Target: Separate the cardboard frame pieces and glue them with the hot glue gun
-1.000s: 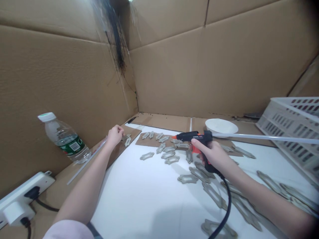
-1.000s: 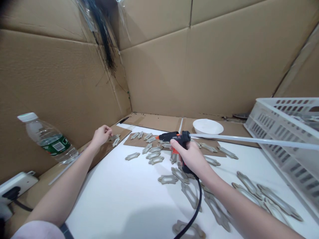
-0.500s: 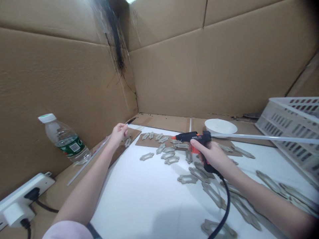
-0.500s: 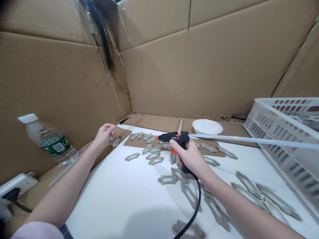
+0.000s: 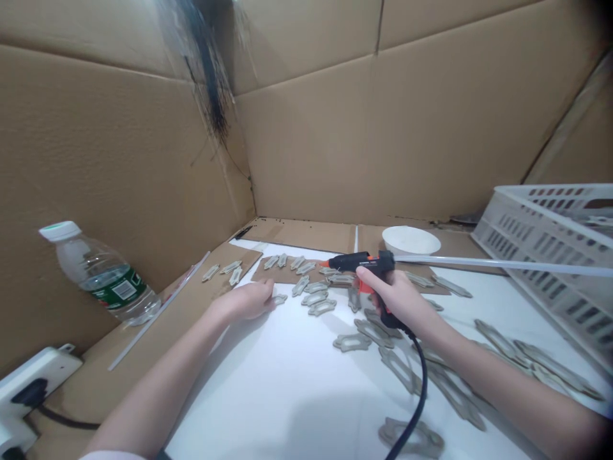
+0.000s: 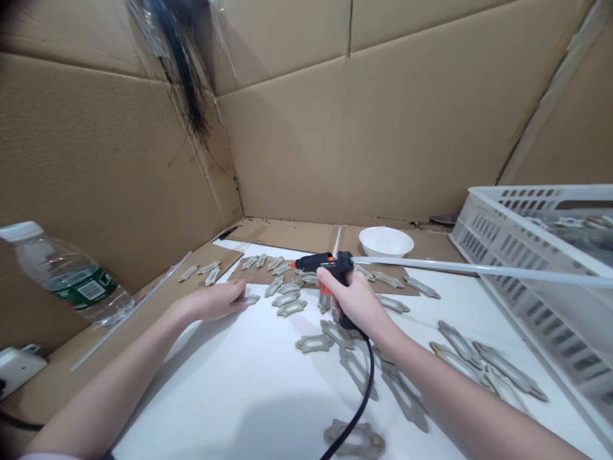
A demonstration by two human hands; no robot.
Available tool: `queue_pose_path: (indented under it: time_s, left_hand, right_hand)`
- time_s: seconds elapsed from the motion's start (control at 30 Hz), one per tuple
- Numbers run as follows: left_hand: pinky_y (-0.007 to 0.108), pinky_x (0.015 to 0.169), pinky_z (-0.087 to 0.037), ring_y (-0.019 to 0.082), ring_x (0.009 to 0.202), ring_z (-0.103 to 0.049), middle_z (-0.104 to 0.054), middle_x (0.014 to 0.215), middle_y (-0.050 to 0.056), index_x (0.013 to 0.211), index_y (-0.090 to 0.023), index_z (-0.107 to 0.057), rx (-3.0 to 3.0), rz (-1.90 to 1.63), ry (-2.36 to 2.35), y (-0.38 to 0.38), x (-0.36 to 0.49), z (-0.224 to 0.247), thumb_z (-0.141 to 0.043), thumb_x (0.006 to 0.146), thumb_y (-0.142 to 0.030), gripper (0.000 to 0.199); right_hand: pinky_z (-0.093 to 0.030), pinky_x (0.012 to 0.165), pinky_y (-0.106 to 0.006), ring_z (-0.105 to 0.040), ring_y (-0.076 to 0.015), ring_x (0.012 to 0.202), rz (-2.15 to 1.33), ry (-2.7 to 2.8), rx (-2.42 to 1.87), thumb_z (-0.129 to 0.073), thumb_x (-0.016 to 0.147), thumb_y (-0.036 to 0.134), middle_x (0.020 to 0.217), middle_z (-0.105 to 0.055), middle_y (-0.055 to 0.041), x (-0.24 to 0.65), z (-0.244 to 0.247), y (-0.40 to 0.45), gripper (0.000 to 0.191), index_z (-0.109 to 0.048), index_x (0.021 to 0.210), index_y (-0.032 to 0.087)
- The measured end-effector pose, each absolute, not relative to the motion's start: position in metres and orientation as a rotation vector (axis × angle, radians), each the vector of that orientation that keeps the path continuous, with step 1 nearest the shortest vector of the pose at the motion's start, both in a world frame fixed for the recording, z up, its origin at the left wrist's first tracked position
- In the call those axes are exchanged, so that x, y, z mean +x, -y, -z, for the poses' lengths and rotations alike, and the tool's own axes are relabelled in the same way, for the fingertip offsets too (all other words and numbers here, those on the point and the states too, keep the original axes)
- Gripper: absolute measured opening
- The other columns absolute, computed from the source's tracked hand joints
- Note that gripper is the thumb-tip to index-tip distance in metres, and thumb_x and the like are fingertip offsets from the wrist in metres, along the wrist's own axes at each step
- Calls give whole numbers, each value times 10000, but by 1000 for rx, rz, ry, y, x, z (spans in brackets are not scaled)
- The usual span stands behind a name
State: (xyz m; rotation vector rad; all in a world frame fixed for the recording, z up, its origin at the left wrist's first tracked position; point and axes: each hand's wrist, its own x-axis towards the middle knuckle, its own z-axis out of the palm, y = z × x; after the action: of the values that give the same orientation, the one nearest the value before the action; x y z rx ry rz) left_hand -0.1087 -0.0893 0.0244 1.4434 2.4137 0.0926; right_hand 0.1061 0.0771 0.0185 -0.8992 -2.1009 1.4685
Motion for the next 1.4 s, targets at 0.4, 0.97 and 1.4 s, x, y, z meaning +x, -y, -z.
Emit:
queue_pose_path:
  time_s: [0.4, 0.97, 1.4]
  left_hand:
    - [220, 497, -342, 111, 512, -457, -567, 646, 13, 749, -183, -410, 1422, -499, -2145, 77, -105, -21, -306, 798, -404, 249]
    - [168, 385, -236, 53, 384, -314, -425, 511, -72, 749, -206, -353, 740, -1520, -1743, 80, -27, -14, -427, 778, -362, 175]
    - [165, 373, -224, 67, 389, -305, -427, 473, -71, 827, -222, -392, 842, -1497, -1801, 83, -27, 1, -387, 800, -396, 176]
  right_hand:
    - [-340, 392, -203, -417, -96, 383, -1309, 2095, -750, -429, 746, 530, 414, -417, 38, 108, -12, -73, 401, -514, 637, 154]
    - [-333, 531, -239, -464, -128, 512, -258, 2248, -22, -512, 743, 255, 582, -548, -11, 111, 12, -66, 85, -509, 747, 170]
    - [-278, 527, -258, -398, -126, 492, 10, 2351, 182, -451, 784, 281, 561, -490, -17, 114, 18, -67, 184, -544, 805, 123]
